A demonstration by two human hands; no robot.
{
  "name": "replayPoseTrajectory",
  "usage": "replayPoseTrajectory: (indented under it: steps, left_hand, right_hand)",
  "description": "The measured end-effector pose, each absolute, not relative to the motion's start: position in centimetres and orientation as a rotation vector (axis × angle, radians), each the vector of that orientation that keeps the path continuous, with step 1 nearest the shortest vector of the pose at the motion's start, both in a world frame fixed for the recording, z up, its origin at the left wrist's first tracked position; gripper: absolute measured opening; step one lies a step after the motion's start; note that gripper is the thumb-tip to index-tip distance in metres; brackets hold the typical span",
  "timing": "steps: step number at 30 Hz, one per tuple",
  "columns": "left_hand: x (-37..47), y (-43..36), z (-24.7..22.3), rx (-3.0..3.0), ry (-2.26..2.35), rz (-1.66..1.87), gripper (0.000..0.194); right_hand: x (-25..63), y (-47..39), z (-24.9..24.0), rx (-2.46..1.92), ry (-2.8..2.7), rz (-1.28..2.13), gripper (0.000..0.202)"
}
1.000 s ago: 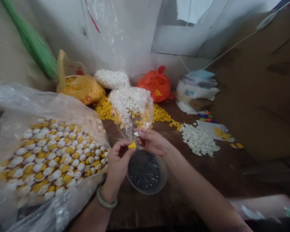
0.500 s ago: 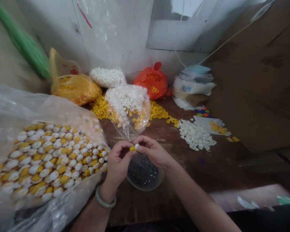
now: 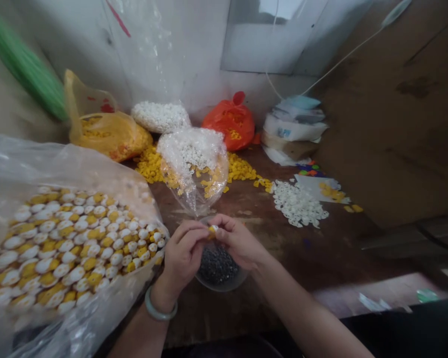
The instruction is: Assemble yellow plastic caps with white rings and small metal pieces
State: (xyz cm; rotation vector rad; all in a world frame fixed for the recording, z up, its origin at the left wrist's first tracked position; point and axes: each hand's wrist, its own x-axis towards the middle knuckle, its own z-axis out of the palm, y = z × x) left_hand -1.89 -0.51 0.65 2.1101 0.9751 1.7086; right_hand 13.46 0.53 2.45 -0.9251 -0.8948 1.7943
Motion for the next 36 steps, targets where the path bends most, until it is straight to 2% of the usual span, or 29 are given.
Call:
replayPoseTrajectory:
  steps: [4,14,18,23,32,36]
  left_hand:
    - [-1.9,-0.6,0.9,2.090,0.896,1.684,0.030]
    - [-1.8,-0.9,1.6,2.024,0.853,1.721,0.019]
    - [-1.7,-1.1,1.5,2.077,0.859,1.755,0.022]
    - [-1.4,-1.3,1.4,2.117,0.834,1.744,0.026]
    - [-1.3,-1.3,1.6,2.071,0.900,1.728,0.020]
    - [-1.4,-1.2,1.7,2.132,0.943,1.758,0.023]
  right_hand:
    - [13.2,-0.3,2.1,-0.885,-0.836,1.792,0.053]
    - [12.8,-1.1,2.4,-0.821,-0.839,1.735,0.042]
    - [12.6,-1.7,2.2,-0.830,-0.739,1.809,0.042]
    - [12.6,-2.3,2.0,-0.798,-0.750,1.742,0.041]
    - [13.3,-1.5,2.5,-0.819,-0.995,1.626,0.036]
    - [12.9,-1.5,2.6,-0.794,-0.903,1.727,0.038]
